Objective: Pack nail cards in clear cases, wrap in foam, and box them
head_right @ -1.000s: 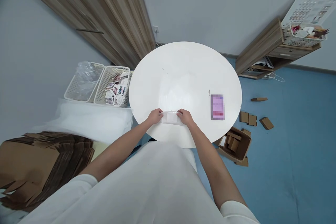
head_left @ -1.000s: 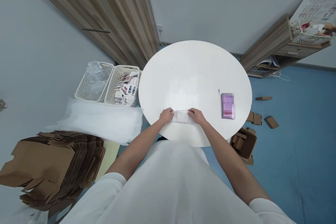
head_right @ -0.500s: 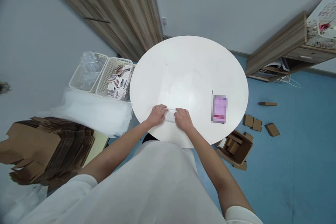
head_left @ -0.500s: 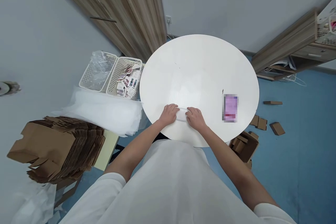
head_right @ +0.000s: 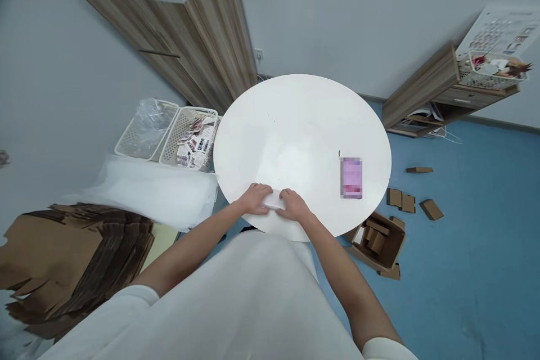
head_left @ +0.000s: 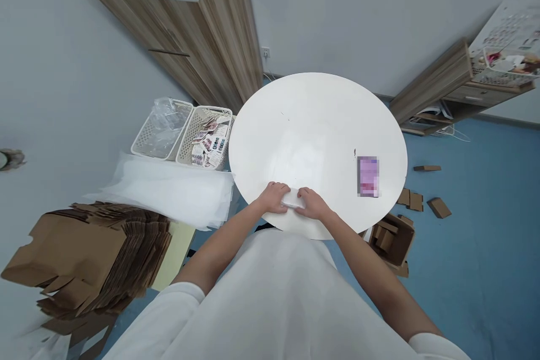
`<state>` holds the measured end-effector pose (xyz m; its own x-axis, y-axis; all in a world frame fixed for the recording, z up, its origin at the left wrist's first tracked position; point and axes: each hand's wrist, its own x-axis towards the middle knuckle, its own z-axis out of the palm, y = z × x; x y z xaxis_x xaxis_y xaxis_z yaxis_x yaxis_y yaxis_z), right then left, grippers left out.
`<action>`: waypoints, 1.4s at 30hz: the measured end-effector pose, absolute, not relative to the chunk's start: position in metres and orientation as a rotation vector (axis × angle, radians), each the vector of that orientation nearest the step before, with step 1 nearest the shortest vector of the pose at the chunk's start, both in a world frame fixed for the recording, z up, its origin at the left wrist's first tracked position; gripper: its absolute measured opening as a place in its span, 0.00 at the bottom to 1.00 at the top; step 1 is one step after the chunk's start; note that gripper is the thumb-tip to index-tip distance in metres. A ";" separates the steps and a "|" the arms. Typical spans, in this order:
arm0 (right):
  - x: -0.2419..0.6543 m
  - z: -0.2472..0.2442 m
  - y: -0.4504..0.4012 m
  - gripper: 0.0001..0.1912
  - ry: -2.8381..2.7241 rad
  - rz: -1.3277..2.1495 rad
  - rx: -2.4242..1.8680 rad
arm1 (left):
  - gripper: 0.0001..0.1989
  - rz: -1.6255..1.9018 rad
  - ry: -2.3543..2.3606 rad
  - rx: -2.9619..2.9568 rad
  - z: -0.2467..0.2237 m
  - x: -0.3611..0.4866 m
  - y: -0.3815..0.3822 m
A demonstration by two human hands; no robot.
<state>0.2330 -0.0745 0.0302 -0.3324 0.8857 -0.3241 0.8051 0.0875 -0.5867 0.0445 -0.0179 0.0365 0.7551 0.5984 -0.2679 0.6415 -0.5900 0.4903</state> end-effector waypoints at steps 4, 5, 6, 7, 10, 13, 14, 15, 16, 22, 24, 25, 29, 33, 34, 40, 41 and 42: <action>0.221 0.041 -0.097 0.17 -2.107 1.235 -1.797 | 0.22 -0.194 0.891 2.272 0.043 0.030 -0.031; 0.218 0.043 -0.102 0.16 -2.066 1.279 -1.815 | 0.21 -0.200 0.879 2.254 0.043 0.027 -0.033; 0.217 0.045 -0.107 0.15 -2.020 1.322 -1.831 | 0.20 -0.202 0.867 2.239 0.043 0.025 -0.035; 0.215 0.046 -0.110 0.15 -1.973 1.358 -1.844 | 0.19 -0.205 0.861 2.227 0.042 0.024 -0.036; 0.213 0.050 -0.117 0.14 -1.849 1.372 -1.870 | 0.16 -0.229 0.853 2.208 0.042 0.024 -0.035; 0.213 0.051 -0.117 0.11 -1.778 1.317 -1.876 | 0.16 -0.250 0.854 2.182 0.044 0.026 -0.030; 0.214 0.051 -0.115 0.11 -1.767 1.297 -1.877 | 0.16 -0.252 0.864 2.168 0.045 0.027 -0.027; 0.215 0.050 -0.113 0.11 -1.761 1.281 -1.883 | 0.17 -0.253 0.880 2.152 0.046 0.027 -0.024; 0.216 0.049 -0.110 0.12 -1.755 1.270 -1.898 | 0.18 -0.251 0.898 2.134 0.047 0.027 -0.021; 0.225 0.038 -0.087 0.16 -1.683 1.263 -2.015 | 0.17 -0.093 1.003 2.026 0.039 0.019 -0.011; 0.227 0.034 -0.081 0.14 -1.626 1.251 -2.028 | 0.15 -0.029 1.093 1.971 0.034 0.016 -0.011; 0.228 0.033 -0.079 0.14 -1.589 1.239 -2.044 | 0.14 -0.009 1.146 1.938 0.031 0.014 -0.011; 0.235 0.024 -0.076 0.14 -1.476 1.186 -2.101 | 0.11 0.000 1.326 1.863 0.022 0.010 -0.010; 0.247 0.012 -0.084 0.13 -1.363 1.122 -2.171 | 0.08 0.023 1.398 1.868 0.014 0.006 -0.008; 0.250 0.010 -0.087 0.13 -1.321 1.100 -2.209 | 0.07 0.033 1.402 1.864 0.013 0.005 -0.008; 0.246 0.015 -0.118 0.19 -1.450 0.564 -2.393 | 0.19 0.157 1.454 1.881 0.018 -0.003 -0.015; 0.241 0.018 -0.121 0.20 -1.527 0.458 -2.382 | 0.23 0.202 1.441 1.943 0.021 -0.003 -0.016; 0.235 0.022 -0.124 0.20 -1.614 0.395 -2.350 | 0.25 0.229 1.398 2.028 0.025 -0.002 -0.018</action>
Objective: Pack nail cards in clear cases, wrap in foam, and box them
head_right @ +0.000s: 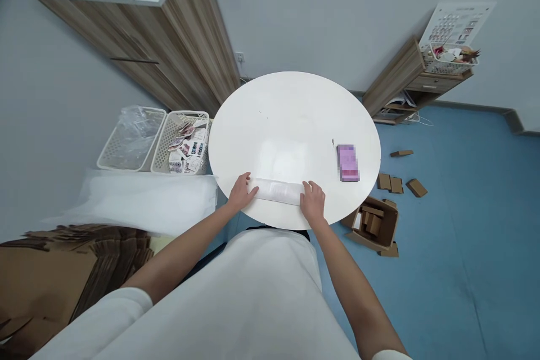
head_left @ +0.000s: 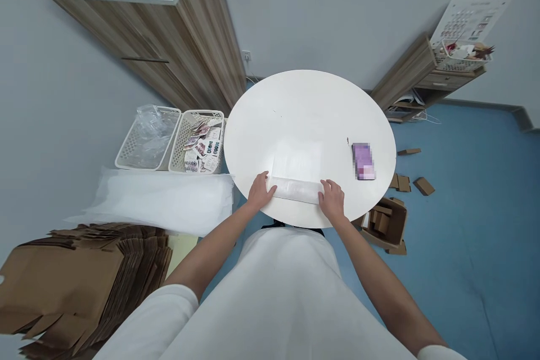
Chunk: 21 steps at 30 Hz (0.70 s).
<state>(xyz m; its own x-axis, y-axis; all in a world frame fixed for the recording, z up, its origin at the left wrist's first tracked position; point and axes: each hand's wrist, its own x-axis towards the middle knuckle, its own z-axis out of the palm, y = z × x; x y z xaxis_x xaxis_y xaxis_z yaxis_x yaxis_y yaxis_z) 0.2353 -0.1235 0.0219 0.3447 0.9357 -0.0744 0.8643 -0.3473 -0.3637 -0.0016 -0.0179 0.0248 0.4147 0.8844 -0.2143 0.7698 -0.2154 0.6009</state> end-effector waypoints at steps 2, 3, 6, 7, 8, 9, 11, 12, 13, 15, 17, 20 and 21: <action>0.224 0.027 -0.124 0.18 -1.832 0.420 -2.225 | 0.29 0.195 1.221 2.222 0.031 0.004 -0.021; 0.218 0.028 -0.123 0.17 -1.940 0.467 -2.154 | 0.29 0.142 1.113 2.306 0.033 0.008 -0.022; 0.207 0.024 -0.114 0.20 -2.152 0.588 -2.020 | 0.30 -0.016 0.891 2.447 0.034 0.023 -0.024; 0.205 0.021 -0.111 0.20 -2.180 0.609 -2.010 | 0.29 -0.048 0.865 2.466 0.032 0.027 -0.024; 0.204 0.019 -0.108 0.20 -2.191 0.623 -2.012 | 0.28 -0.067 0.855 2.478 0.030 0.031 -0.023; 0.203 0.017 -0.105 0.20 -2.194 0.630 -2.019 | 0.27 -0.075 0.855 2.484 0.027 0.033 -0.023; 0.204 0.015 -0.102 0.18 -2.200 0.632 -2.027 | 0.25 -0.069 0.854 2.488 0.022 0.035 -0.021; 0.204 0.015 -0.101 0.17 -2.206 0.629 -2.023 | 0.24 -0.060 0.848 2.487 0.021 0.034 -0.021; 0.205 0.016 -0.100 0.17 -2.213 0.626 -2.015 | 0.24 -0.051 0.839 2.484 0.020 0.033 -0.020; 0.206 0.020 -0.102 0.16 -2.229 0.634 -1.988 | 0.23 -0.044 0.818 2.466 0.022 0.030 -0.020; 0.205 0.024 -0.106 0.16 -2.239 0.665 -1.959 | 0.23 -0.053 0.801 2.438 0.025 0.026 -0.023; 0.203 0.031 -0.116 0.17 -2.233 0.748 -1.922 | 0.22 -0.095 0.760 2.381 0.032 0.018 -0.028; 0.202 0.033 -0.120 0.18 -2.225 0.781 -1.913 | 0.22 -0.113 0.745 2.358 0.034 0.016 -0.030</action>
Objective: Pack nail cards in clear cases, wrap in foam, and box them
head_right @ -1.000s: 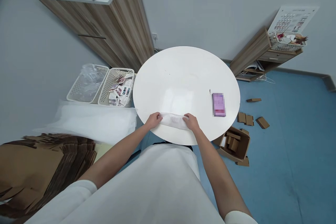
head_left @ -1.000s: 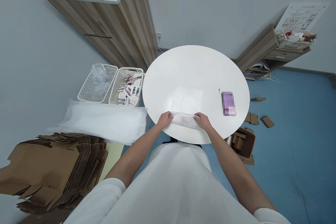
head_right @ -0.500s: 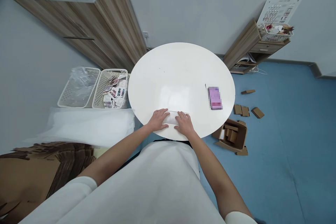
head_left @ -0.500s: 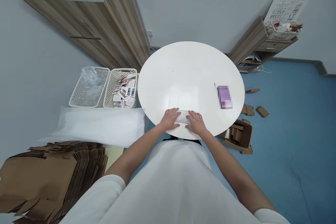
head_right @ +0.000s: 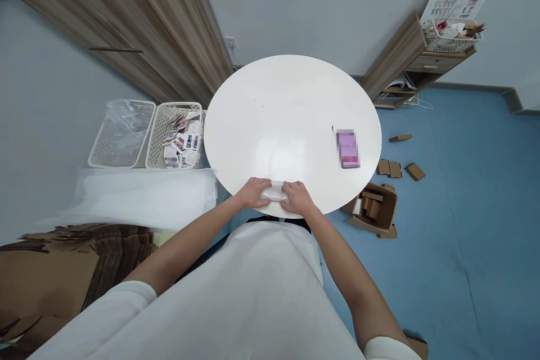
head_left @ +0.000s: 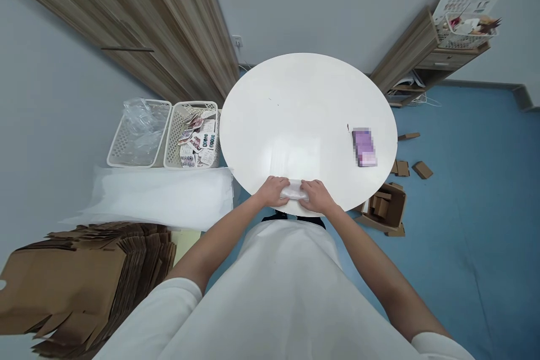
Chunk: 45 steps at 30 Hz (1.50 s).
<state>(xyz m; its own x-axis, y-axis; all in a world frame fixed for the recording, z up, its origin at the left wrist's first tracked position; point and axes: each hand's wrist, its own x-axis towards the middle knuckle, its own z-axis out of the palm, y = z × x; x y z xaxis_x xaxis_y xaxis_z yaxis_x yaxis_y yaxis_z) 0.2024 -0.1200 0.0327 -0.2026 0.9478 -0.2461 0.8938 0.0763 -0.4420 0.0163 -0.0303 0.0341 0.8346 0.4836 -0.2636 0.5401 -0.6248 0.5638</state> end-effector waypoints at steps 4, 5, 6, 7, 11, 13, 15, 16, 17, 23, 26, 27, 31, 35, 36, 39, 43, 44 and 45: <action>0.203 0.040 -0.125 0.17 -2.172 0.914 -1.890 | 0.19 -0.157 0.717 2.270 0.038 0.013 -0.031; 0.205 0.041 -0.123 0.16 -2.142 0.948 -1.890 | 0.19 -0.160 0.726 2.246 0.039 0.013 -0.029; 0.207 0.042 -0.120 0.15 -2.103 0.986 -1.891 | 0.18 -0.158 0.738 2.219 0.039 0.013 -0.026; 0.210 0.043 -0.115 0.14 -2.055 1.029 -1.892 | 0.18 -0.147 0.750 2.191 0.039 0.014 -0.022; 0.223 0.042 -0.092 0.14 -1.781 1.229 -1.941 | 0.18 -0.023 0.820 2.105 0.039 0.014 -0.005; 0.228 0.039 -0.083 0.15 -1.660 1.283 -1.987 | 0.19 0.034 0.893 2.053 0.036 0.012 0.002; 0.232 0.035 -0.077 0.16 -1.583 1.297 -2.016 | 0.18 0.072 0.979 1.976 0.031 0.009 0.008; 0.233 0.033 -0.075 0.17 -1.552 1.300 -2.023 | 0.17 0.086 1.024 1.935 0.028 0.007 0.010; 0.234 0.031 -0.073 0.17 -1.519 1.301 -2.030 | 0.16 0.097 1.068 1.897 0.025 0.006 0.012; 0.239 0.019 -0.070 0.16 -1.378 1.200 -2.159 | 0.11 0.120 1.304 1.770 0.005 0.006 0.022; 0.238 0.013 -0.074 0.16 -1.351 1.035 -2.293 | 0.12 0.144 1.412 1.753 0.003 0.009 0.021; 0.237 0.012 -0.078 0.18 -1.325 0.955 -2.338 | 0.14 0.190 1.452 1.781 0.004 0.010 0.019; 0.223 0.006 -0.103 0.29 -1.087 0.722 -2.397 | 0.21 0.394 1.405 2.164 0.014 0.014 -0.001; 0.205 0.002 -0.123 0.37 -0.676 0.895 -2.302 | 0.19 0.152 0.960 2.546 0.017 0.020 -0.028; 0.203 0.002 -0.123 0.39 -0.580 0.936 -2.278 | 0.21 0.093 0.913 2.597 0.016 0.022 -0.034; 0.205 0.004 -0.117 0.43 -0.334 1.038 -2.173 | 0.25 -0.037 0.889 2.679 0.011 0.025 -0.042; 0.220 0.012 -0.105 0.31 -0.212 1.259 -1.995 | 0.28 -0.113 0.881 2.723 0.008 0.024 -0.042; 0.223 0.014 -0.104 0.26 -0.218 1.316 -1.956 | 0.29 -0.119 0.877 2.730 0.008 0.023 -0.041; 0.225 0.017 -0.102 0.21 -0.228 1.353 -1.920 | 0.29 -0.121 0.873 2.735 0.008 0.023 -0.041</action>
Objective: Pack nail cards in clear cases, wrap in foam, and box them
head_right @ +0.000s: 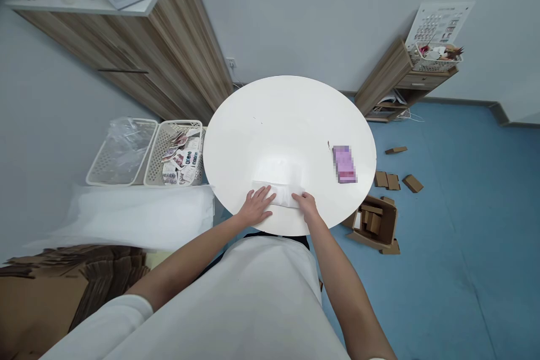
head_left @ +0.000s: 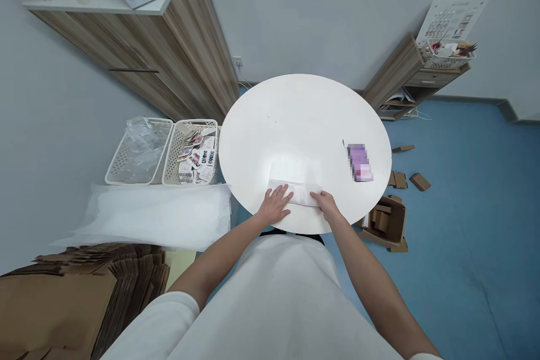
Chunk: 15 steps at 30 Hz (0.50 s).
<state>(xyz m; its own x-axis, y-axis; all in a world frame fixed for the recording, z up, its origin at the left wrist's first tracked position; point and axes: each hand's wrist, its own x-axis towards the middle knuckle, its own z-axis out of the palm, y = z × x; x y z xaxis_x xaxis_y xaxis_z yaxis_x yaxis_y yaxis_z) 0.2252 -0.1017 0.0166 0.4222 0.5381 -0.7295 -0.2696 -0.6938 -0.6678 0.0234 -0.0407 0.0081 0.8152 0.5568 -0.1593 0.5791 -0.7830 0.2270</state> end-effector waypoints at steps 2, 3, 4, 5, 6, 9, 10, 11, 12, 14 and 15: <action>0.227 0.022 -0.097 0.14 -0.260 1.357 -1.866 | 0.30 -0.120 0.866 2.738 0.008 0.025 -0.040; 0.226 0.024 -0.095 0.13 -0.286 1.340 -1.844 | 0.30 -0.117 0.861 2.736 0.007 0.027 -0.040; 0.224 0.026 -0.091 0.11 -0.321 1.325 -1.822 | 0.30 -0.112 0.858 2.730 0.007 0.029 -0.040; 0.220 0.028 -0.088 0.10 -0.363 1.323 -1.801 | 0.30 -0.106 0.856 2.719 0.007 0.031 -0.040; 0.216 0.029 -0.084 0.09 -0.406 1.336 -1.783 | 0.30 -0.097 0.856 2.704 0.007 0.033 -0.041; 0.203 0.028 -0.074 0.07 -0.522 1.399 -1.790 | 0.30 -0.042 0.873 2.639 0.009 0.037 -0.041; 0.199 0.027 -0.071 0.07 -0.553 1.403 -1.815 | 0.30 -0.009 0.885 2.615 0.011 0.037 -0.042; 0.196 0.026 -0.069 0.07 -0.578 1.400 -1.843 | 0.31 0.026 0.892 2.595 0.014 0.037 -0.043; 0.194 0.024 -0.068 0.07 -0.597 1.391 -1.868 | 0.32 0.053 0.881 2.582 0.016 0.036 -0.045; 0.193 0.023 -0.066 0.09 -0.619 1.375 -1.899 | 0.33 0.060 0.805 2.585 0.019 0.036 -0.048; 0.194 0.023 -0.065 0.10 -0.620 1.379 -1.899 | 0.33 0.044 0.756 2.596 0.020 0.036 -0.049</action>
<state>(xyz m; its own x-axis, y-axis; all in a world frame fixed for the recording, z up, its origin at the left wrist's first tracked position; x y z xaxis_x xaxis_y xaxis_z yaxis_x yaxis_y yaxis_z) 0.1937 -0.0655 0.0226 0.3187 0.7227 -0.6134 -0.0211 -0.6415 -0.7668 0.0360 -0.0492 0.0203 0.8504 0.5186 -0.0886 0.5048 -0.7569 0.4152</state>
